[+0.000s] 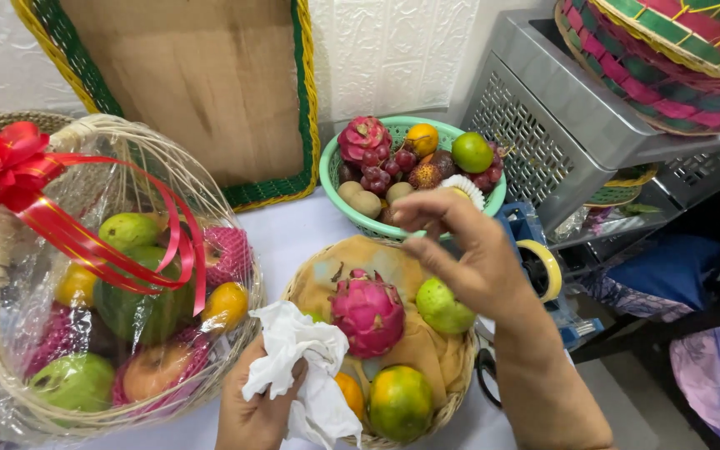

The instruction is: Cleaning various fruits with a tissue and preparing them for a gift basket.

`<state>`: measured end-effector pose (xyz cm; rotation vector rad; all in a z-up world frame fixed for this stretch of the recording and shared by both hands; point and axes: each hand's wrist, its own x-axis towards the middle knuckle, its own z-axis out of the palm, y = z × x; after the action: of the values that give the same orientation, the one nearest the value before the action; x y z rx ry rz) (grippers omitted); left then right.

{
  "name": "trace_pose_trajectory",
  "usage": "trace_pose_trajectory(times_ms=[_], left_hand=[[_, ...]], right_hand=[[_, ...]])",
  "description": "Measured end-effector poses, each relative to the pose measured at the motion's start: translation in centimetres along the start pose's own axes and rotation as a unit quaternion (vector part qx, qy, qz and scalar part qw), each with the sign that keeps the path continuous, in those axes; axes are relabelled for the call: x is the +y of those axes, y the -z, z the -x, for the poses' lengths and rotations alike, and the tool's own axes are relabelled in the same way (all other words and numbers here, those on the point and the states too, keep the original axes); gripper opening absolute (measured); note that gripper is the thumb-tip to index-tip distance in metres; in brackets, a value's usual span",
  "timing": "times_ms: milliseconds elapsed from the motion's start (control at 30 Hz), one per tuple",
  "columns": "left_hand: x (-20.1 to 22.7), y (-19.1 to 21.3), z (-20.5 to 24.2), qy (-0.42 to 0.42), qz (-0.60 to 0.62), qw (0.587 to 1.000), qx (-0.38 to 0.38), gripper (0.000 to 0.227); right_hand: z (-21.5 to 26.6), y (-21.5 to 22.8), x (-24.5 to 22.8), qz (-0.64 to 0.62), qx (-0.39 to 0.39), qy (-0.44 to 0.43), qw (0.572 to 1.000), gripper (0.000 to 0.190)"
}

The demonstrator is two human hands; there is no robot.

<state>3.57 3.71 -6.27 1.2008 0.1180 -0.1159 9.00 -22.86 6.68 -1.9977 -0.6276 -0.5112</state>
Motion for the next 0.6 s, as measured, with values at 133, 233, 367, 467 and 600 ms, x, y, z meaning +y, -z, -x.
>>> trace_pose_trajectory(times_ms=[133,233,367,467,600], left_hand=[[0.7,-0.3,0.3,-0.122,-0.074,0.990,0.003,0.038],[-0.3,-0.2,0.0,-0.087,0.065,0.991,0.085,0.042],[-0.3,0.3,-0.4,-0.046,0.176,0.975,0.129,0.043],[1.2,0.1,0.3,0.008,0.194,0.969,0.156,0.045],[1.1,1.3,0.3,0.011,0.238,0.963,0.127,0.052]], right_hand=[[-3.2,4.0,2.2,0.068,0.058,-0.069,0.994,0.030],[-5.9,7.1,5.4,0.198,0.010,-0.080,0.977,0.038],[-8.0,9.1,10.2,0.347,-0.102,-0.218,0.906,0.054],[-8.3,9.6,13.5,0.374,-0.166,-0.281,0.868,0.073],[-9.0,10.0,13.4,0.342,-0.227,-0.370,0.834,0.103]])
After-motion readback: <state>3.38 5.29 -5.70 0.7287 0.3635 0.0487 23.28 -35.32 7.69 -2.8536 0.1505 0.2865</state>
